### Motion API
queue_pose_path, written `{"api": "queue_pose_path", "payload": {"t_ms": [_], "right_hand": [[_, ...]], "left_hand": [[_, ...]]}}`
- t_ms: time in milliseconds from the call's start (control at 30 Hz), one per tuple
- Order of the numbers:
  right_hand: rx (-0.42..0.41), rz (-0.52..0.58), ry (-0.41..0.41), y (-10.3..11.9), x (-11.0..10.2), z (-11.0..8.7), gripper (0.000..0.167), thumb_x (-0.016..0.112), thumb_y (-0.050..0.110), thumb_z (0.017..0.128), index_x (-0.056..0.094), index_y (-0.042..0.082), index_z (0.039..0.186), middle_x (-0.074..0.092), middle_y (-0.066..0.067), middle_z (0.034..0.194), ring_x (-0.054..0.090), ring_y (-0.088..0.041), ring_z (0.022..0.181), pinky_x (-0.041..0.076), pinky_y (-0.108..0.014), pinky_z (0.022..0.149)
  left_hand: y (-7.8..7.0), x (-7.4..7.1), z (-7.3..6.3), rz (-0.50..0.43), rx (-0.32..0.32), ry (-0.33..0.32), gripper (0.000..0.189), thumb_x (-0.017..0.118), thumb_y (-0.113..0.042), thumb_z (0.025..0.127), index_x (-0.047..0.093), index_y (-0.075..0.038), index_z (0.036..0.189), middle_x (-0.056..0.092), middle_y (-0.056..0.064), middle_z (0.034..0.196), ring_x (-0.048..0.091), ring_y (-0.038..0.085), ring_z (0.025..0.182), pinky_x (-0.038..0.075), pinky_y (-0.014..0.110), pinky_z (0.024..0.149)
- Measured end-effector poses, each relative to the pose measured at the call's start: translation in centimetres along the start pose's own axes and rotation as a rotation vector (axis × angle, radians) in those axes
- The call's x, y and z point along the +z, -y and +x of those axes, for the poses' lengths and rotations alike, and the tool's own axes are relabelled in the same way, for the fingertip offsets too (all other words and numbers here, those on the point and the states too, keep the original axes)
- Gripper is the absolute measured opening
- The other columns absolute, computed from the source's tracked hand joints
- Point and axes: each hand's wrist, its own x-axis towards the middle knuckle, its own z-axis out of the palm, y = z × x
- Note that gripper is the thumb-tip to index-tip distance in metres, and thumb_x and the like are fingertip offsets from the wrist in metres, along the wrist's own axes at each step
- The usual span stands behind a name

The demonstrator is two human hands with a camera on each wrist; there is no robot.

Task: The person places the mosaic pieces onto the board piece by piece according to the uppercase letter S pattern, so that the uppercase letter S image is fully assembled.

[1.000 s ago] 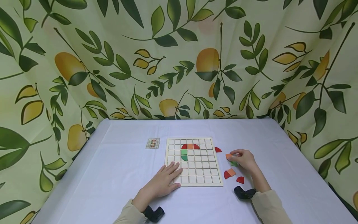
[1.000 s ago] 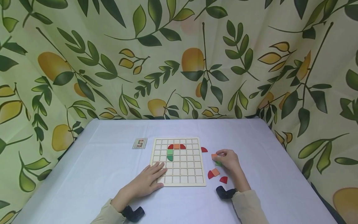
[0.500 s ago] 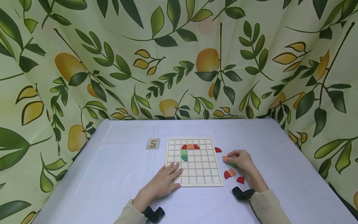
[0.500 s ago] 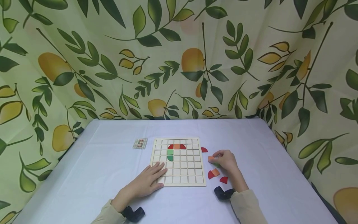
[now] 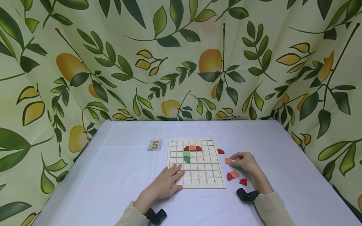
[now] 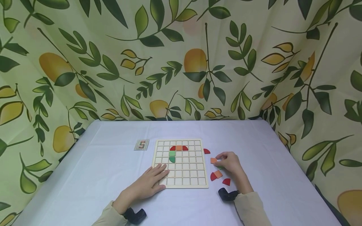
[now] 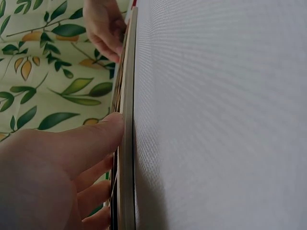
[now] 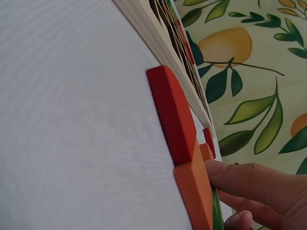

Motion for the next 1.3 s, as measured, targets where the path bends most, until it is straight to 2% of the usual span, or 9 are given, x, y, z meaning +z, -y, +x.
{"api": "queue_pose_path", "payload": {"t_ms": [600,1300], "right_hand": [[-0.05,0.002,0.005,0.0,0.0,0.0,0.033,0.078,0.018,0.079,0.069,-0.002,0.103,0.044,-0.002,0.068,0.043,-0.017,0.077,0.035,-0.022,0.054],[-0.102,0.03,0.044,2.7,1.3,0.2,0.032,0.078,0.017,0.078,0.07,-0.001,0.103,0.044,0.0,0.065,0.042,-0.015,0.066,0.034,-0.022,0.052]], "left_hand": [[0.0,0.2,0.1,0.011,-0.009,0.003,0.058,0.053,-0.043,0.095,0.041,-0.021,0.147,0.032,0.003,0.16,0.026,0.028,0.15,0.024,0.055,0.121],[0.0,0.2,0.1,0.006,-0.019,0.002,0.059,0.054,-0.043,0.095,0.041,-0.021,0.147,0.032,0.003,0.16,0.026,0.028,0.151,0.024,0.056,0.121]]}}
